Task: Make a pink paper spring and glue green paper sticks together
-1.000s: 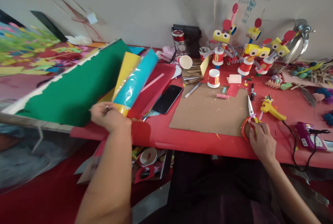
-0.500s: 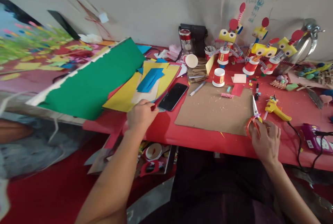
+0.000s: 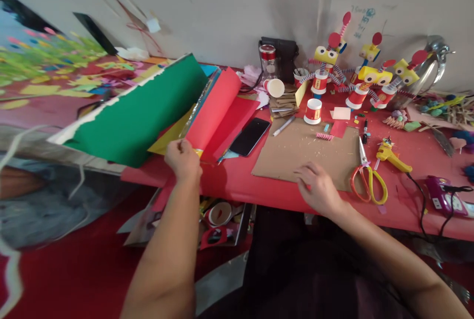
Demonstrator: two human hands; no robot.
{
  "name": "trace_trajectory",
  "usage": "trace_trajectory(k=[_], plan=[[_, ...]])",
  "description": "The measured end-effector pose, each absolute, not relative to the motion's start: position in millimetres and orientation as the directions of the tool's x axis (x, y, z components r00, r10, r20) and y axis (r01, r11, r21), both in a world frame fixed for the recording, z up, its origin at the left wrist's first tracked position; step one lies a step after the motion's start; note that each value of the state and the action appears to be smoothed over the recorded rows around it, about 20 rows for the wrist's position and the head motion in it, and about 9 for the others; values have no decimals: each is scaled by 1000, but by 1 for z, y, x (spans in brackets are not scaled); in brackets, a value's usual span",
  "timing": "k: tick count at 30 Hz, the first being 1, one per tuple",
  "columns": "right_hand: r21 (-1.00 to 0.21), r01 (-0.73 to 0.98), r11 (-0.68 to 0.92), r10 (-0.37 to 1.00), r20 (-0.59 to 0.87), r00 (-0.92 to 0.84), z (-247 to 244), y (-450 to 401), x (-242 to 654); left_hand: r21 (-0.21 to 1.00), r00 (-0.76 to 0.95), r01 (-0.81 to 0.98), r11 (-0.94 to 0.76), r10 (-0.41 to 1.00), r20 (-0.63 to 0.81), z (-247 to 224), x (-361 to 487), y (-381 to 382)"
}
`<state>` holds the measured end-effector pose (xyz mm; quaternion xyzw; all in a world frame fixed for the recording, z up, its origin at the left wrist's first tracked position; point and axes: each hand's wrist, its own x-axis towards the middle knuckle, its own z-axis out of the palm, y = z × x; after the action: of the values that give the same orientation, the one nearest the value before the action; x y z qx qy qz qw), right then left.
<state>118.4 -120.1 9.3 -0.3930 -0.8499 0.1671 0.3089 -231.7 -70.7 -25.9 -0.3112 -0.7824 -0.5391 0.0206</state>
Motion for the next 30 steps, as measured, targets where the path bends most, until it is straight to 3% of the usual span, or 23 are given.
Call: trace_trajectory(k=[4, 6, 16, 22, 30], plan=[[-507, 512, 693, 664, 171, -728, 20, -93, 45, 866, -868, 428, 259, 385, 314, -26, -225, -75], [-421, 555, 717, 635, 67, -770, 27, -81, 9, 879, -878, 406, 251, 375, 298, -28, -222, -77], [-263, 567, 780, 580, -35, -814, 22, -57, -94, 878, -855, 445, 177, 377, 357, -44, -229, -78], [-340, 660, 670, 681, -73, -729, 29, -36, -104, 821, -749, 566, 68, 458, 479, -47, -231, -83], [-492, 642, 588, 710, -66, -701, 40, -15, -105, 784, -651, 620, 27, 575, 496, -43, -227, -79]])
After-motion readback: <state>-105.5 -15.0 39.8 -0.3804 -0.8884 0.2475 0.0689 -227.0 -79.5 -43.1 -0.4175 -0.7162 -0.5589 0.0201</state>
